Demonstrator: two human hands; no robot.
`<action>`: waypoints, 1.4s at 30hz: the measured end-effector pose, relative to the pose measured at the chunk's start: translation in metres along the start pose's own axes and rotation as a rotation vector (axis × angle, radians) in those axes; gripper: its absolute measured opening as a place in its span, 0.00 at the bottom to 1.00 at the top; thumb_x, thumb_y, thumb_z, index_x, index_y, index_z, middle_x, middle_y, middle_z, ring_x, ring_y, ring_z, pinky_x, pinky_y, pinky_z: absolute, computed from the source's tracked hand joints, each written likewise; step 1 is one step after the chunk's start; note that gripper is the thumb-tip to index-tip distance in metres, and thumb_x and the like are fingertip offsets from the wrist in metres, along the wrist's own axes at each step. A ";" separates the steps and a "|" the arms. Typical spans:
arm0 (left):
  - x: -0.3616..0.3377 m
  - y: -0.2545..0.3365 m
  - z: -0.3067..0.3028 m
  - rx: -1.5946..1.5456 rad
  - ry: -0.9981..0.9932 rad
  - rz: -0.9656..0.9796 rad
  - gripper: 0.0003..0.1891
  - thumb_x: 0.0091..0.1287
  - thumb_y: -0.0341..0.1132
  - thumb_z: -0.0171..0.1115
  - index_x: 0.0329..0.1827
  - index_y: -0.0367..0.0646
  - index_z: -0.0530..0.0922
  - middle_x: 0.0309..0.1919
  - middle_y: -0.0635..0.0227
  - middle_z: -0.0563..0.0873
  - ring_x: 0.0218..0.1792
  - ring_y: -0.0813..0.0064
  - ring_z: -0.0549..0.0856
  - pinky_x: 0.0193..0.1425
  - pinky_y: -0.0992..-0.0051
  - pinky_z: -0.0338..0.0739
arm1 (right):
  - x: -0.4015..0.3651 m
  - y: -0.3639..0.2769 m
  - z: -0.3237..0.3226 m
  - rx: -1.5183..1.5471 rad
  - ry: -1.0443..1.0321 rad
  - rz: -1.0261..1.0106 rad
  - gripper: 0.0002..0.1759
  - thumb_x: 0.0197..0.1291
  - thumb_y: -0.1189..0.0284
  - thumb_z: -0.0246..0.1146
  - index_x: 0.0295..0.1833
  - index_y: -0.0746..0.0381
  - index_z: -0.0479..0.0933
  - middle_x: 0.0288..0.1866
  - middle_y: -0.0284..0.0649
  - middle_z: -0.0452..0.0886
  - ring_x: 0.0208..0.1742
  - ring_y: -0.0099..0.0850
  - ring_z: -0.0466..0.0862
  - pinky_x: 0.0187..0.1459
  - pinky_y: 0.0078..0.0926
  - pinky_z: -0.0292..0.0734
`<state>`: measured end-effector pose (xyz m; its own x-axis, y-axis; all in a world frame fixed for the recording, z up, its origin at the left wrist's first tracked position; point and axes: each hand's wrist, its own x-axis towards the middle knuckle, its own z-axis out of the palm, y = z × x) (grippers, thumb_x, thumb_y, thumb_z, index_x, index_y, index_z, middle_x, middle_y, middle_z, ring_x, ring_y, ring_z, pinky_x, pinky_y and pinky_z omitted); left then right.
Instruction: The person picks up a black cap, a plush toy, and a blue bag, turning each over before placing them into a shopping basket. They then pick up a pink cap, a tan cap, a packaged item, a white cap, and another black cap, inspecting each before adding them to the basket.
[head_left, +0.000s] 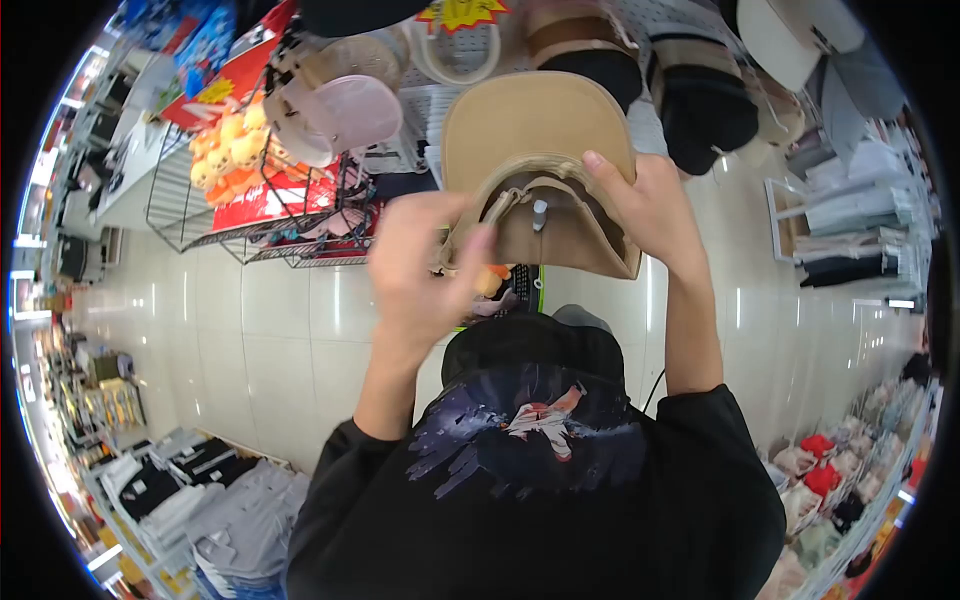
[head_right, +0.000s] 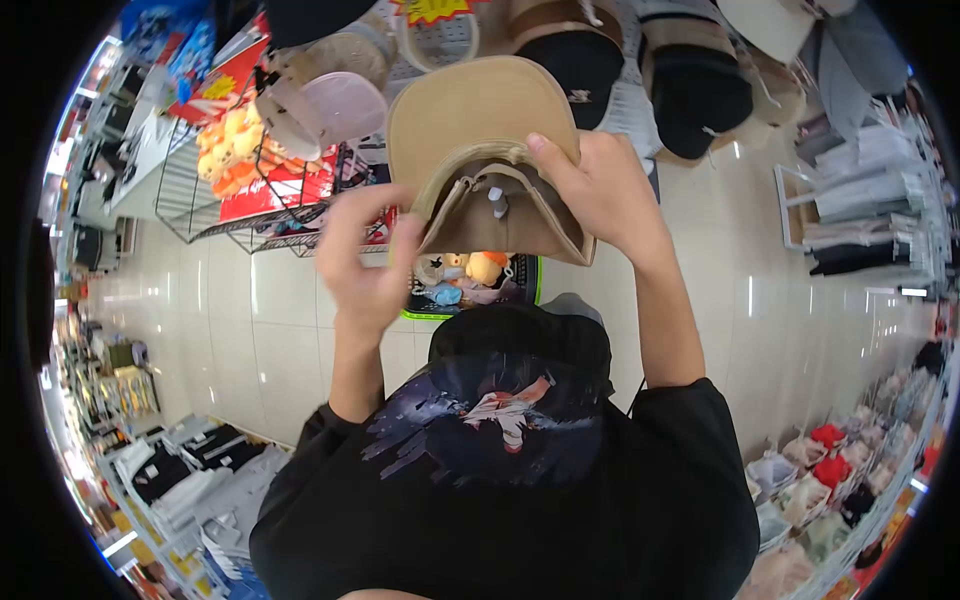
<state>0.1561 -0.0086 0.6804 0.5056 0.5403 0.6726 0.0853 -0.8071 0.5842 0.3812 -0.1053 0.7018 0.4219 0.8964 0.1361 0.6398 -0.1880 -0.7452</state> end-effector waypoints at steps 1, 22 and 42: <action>0.010 0.007 0.006 0.050 -0.114 0.097 0.17 0.57 0.27 0.66 0.50 0.35 0.78 0.39 0.58 0.84 0.43 0.65 0.83 0.52 0.70 0.75 | 0.003 -0.006 0.002 0.028 -0.005 -0.004 0.26 0.66 0.57 0.57 0.29 0.72 0.78 0.18 0.53 0.75 0.21 0.47 0.76 0.27 0.37 0.70; -0.051 0.059 0.025 0.196 -0.228 0.178 0.16 0.49 0.24 0.71 0.42 0.39 0.81 0.34 0.69 0.80 0.39 0.68 0.80 0.42 0.69 0.70 | -0.013 -0.032 -0.053 0.093 0.845 -0.400 0.15 0.68 0.68 0.62 0.45 0.71 0.83 0.38 0.36 0.86 0.38 0.22 0.80 0.44 0.19 0.73; -0.005 0.036 -0.011 0.352 0.072 0.100 0.36 0.40 0.37 0.80 0.57 0.43 0.78 0.62 0.54 0.71 0.64 0.51 0.70 0.68 0.57 0.61 | -0.027 -0.022 -0.003 0.214 0.234 -0.060 0.23 0.67 0.61 0.60 0.27 0.70 0.77 0.15 0.34 0.71 0.18 0.20 0.67 0.22 0.25 0.63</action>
<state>0.1469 -0.0377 0.7036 0.4653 0.4601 0.7561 0.3348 -0.8823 0.3309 0.3582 -0.1267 0.7166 0.5402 0.7817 0.3117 0.5287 -0.0270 -0.8484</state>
